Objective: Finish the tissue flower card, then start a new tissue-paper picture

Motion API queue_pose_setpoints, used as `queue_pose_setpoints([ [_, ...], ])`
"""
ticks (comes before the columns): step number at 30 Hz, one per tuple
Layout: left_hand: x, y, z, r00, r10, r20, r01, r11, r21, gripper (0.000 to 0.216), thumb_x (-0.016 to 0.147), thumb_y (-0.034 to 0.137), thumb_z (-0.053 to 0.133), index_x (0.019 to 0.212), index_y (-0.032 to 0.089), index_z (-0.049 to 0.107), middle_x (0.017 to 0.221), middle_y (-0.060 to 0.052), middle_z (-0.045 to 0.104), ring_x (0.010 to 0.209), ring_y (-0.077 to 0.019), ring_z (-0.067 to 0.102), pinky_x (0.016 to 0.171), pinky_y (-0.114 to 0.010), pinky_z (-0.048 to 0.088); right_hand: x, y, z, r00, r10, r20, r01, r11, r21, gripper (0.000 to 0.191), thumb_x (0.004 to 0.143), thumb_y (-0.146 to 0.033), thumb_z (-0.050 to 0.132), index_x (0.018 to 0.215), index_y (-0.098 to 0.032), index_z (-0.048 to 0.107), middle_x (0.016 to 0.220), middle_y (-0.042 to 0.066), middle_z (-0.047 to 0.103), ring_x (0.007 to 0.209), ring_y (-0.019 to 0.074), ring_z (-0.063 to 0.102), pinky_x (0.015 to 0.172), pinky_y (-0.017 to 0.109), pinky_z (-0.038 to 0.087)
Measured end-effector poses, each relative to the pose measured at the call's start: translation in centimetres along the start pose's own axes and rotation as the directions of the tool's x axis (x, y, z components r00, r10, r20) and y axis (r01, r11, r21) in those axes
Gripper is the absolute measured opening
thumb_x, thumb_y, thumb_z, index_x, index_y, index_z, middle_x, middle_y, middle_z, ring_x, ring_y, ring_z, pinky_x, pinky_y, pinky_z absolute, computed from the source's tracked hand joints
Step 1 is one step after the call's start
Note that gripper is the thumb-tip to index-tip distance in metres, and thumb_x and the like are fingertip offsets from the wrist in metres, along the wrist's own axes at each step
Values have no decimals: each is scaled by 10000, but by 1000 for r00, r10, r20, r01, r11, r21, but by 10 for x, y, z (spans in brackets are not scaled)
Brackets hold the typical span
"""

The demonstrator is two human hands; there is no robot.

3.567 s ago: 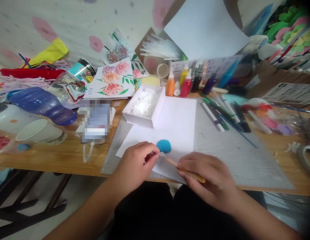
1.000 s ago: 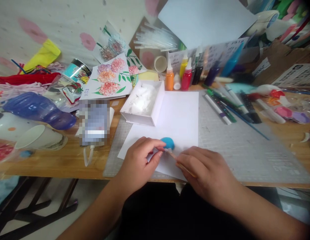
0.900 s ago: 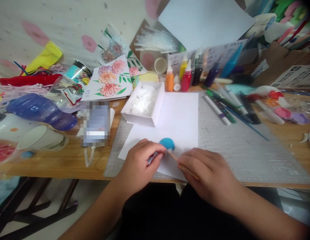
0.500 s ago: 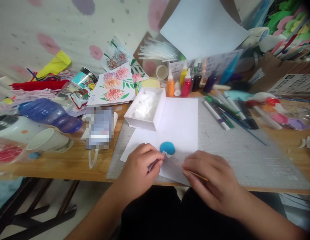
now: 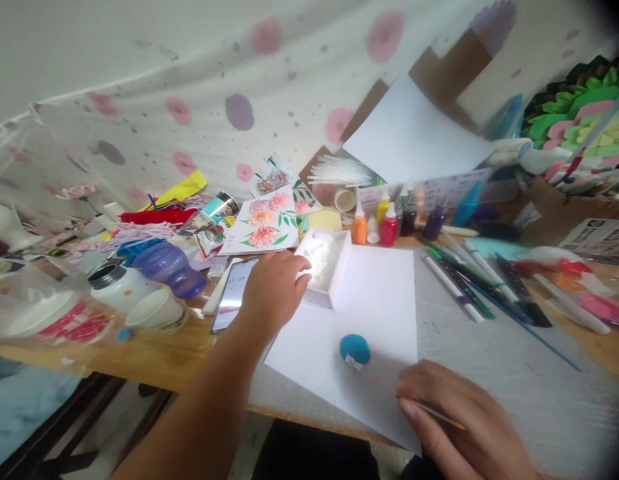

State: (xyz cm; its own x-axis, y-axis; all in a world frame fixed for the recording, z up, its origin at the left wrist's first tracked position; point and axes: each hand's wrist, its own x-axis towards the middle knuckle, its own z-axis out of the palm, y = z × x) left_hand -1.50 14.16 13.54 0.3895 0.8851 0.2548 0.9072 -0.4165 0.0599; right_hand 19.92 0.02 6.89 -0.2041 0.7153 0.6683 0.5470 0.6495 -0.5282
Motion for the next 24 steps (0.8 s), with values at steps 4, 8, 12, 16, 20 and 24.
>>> queue_pose_setpoints([
  [4, 25, 2, 0, 984, 44, 173, -49, 998, 24, 232, 771, 381, 602, 614, 230, 682, 745, -33, 651, 816, -256, 561, 782, -397, 368, -5, 1, -1, 999, 22, -39, -21, 1000, 24, 100, 870, -134, 480, 874, -209, 547, 680, 13, 629, 631, 139, 648, 505, 216, 493],
  [8, 31, -1, 6, 979, 51, 197, -55, 998, 18, 172, 721, 264, 593, 569, 223, 663, 729, -28, 640, 806, -234, 556, 790, -383, 346, -10, 3, -2, 998, 60, -37, -58, 997, 59, 90, 873, -133, 492, 872, -202, 549, 705, 17, 632, 613, 125, 628, 518, 213, 498],
  [12, 24, -4, 2, 993, 23, 120, -18, 999, -48, 185, 767, 243, 514, 640, 205, 643, 775, -26, 629, 816, -210, 548, 790, -355, 350, -12, 4, -1, 993, 89, -78, -83, 994, 76, 100, 877, -128, 497, 904, -207, 551, 752, 20, 646, 656, 125, 639, 550, 211, 504],
  [16, 2, 0, -11, 1000, -5, 22, 8, 985, -173, 183, 812, 264, 460, 699, 193, 585, 796, -15, 617, 825, -193, 540, 785, -332, 360, -14, 4, -1, 988, 119, -97, -111, 990, 90, 89, 881, -143, 501, 900, -209, 558, 757, 16, 649, 657, 125, 638, 549, 210, 502],
  [20, -26, 3, -10, 998, -64, 2, 60, 927, -371, 204, 858, 325, 431, 749, 196, 546, 727, 10, 582, 725, -159, 532, 684, -278, 390, -15, 4, -1, 983, 136, -120, -127, 989, 82, 101, 876, -141, 518, 922, -215, 570, 785, 19, 659, 693, 139, 650, 571, 222, 507],
  [24, -47, 4, 10, 985, -149, 89, 171, 767, -619, 202, 869, 323, 452, 737, 193, 532, 690, 25, 562, 691, -139, 527, 661, -255, 395, -14, 5, 0, 980, 161, -113, -152, 985, 82, 122, 871, -124, 532, 932, -218, 581, 822, 28, 659, 732, 151, 650, 600, 238, 512],
])
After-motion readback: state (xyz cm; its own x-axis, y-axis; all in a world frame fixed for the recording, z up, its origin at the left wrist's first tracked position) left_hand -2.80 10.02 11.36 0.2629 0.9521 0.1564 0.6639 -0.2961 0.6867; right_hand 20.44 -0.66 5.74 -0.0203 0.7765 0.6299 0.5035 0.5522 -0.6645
